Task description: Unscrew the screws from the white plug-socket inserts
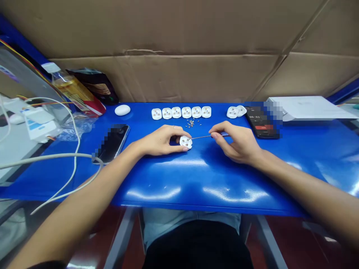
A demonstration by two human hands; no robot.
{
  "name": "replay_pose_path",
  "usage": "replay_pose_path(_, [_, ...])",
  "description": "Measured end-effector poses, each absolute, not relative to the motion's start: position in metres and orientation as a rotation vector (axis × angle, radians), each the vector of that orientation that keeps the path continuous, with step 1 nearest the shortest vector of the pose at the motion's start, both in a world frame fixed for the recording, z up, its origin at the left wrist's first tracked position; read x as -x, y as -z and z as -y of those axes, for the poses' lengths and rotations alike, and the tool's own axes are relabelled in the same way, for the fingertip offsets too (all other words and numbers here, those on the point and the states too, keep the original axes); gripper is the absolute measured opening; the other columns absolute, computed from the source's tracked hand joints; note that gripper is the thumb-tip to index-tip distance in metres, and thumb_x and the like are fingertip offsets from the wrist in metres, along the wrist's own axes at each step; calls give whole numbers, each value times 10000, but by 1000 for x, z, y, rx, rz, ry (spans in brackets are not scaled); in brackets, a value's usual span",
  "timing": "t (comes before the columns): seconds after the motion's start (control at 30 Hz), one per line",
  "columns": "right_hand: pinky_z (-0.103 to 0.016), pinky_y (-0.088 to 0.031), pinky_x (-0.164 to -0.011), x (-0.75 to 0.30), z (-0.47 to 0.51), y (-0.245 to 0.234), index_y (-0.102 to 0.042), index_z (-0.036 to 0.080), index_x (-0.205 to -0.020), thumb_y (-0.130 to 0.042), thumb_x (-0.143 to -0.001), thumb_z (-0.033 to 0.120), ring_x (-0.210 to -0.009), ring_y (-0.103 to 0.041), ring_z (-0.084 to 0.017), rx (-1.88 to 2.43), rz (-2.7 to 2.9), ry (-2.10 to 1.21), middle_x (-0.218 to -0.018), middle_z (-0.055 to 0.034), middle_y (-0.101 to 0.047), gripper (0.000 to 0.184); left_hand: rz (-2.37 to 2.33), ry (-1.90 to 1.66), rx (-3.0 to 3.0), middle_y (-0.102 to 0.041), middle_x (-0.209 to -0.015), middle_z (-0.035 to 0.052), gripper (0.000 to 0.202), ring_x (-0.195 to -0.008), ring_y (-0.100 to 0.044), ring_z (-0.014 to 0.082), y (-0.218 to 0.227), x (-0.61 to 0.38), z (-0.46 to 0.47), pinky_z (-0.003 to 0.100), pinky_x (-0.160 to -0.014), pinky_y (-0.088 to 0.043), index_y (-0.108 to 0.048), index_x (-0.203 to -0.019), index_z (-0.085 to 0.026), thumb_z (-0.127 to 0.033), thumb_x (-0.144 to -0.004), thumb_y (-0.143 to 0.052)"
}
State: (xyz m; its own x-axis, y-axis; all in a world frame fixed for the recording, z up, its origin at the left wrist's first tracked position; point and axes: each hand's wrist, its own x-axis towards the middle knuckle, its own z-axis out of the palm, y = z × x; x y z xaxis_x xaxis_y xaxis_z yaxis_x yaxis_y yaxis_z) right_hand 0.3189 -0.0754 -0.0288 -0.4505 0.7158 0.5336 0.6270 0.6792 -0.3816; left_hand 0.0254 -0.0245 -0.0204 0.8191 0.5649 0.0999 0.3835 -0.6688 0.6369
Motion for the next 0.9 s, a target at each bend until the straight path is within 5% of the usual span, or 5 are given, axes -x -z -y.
replay_pose_path(0.2, [-418, -628, -818, -321, 76, 30, -656, 244, -1148, -579, -990, 217, -943, -767, -273, 896, 2254, -166, -1078, -91, -786, 177, -715, -363, -2399, -774, -1183, 91, 449, -1000, -707, 236, 21, -25, 24, 328, -853, -533, -747, -1332, -214, -497, -985, -713])
replay_pose_path(0.43, [-362, -605, -714, -321, 76, 30, -683, 261, -1051, -624, -1020, 286, -794, -775, -241, 975, 2232, -140, -961, -47, -814, 71, -711, -375, -2431, -766, -1175, 88, 422, -1021, -701, 239, 20, -26, 25, 335, -885, -519, -747, -1312, -215, -489, -993, -708])
replay_pose_path(0.7, [-385, -596, -768, -322, 69, 30, -676, 249, -1071, -558, -1052, 277, -864, -773, -260, 1074, 2147, -99, -1001, -72, -814, 122, -772, -425, -2434, -684, -1252, 107, 468, -1115, -652, 261, 20, -26, 25, 374, -981, -523, -725, -1291, -203, -537, -964, -738])
replay_pose_path(0.8, [-400, -587, -809, -325, 62, 36, -675, 238, -1139, -523, -1075, 297, -890, -763, -268, 1193, 2118, -168, -1027, -80, -803, 175, -806, -512, -2411, -653, -1356, 127, 404, -1245, -611, 289, 21, -27, 26, 428, -1106, -479, -704, -1262, -184, -513, -1036, -637])
replay_pose_path(0.9, [-410, -579, -839, -328, 57, 41, -667, 225, -1196, -456, -1109, 328, -920, -754, -270, 1254, 2124, -267, -1063, -90, -790, 250, -798, -492, -2433, -536, -1588, 120, 415, -1487, -453, 320, 24, -29, 28, 502, -1285, -303, -670, -1380, -208, -475, -1100, -519])
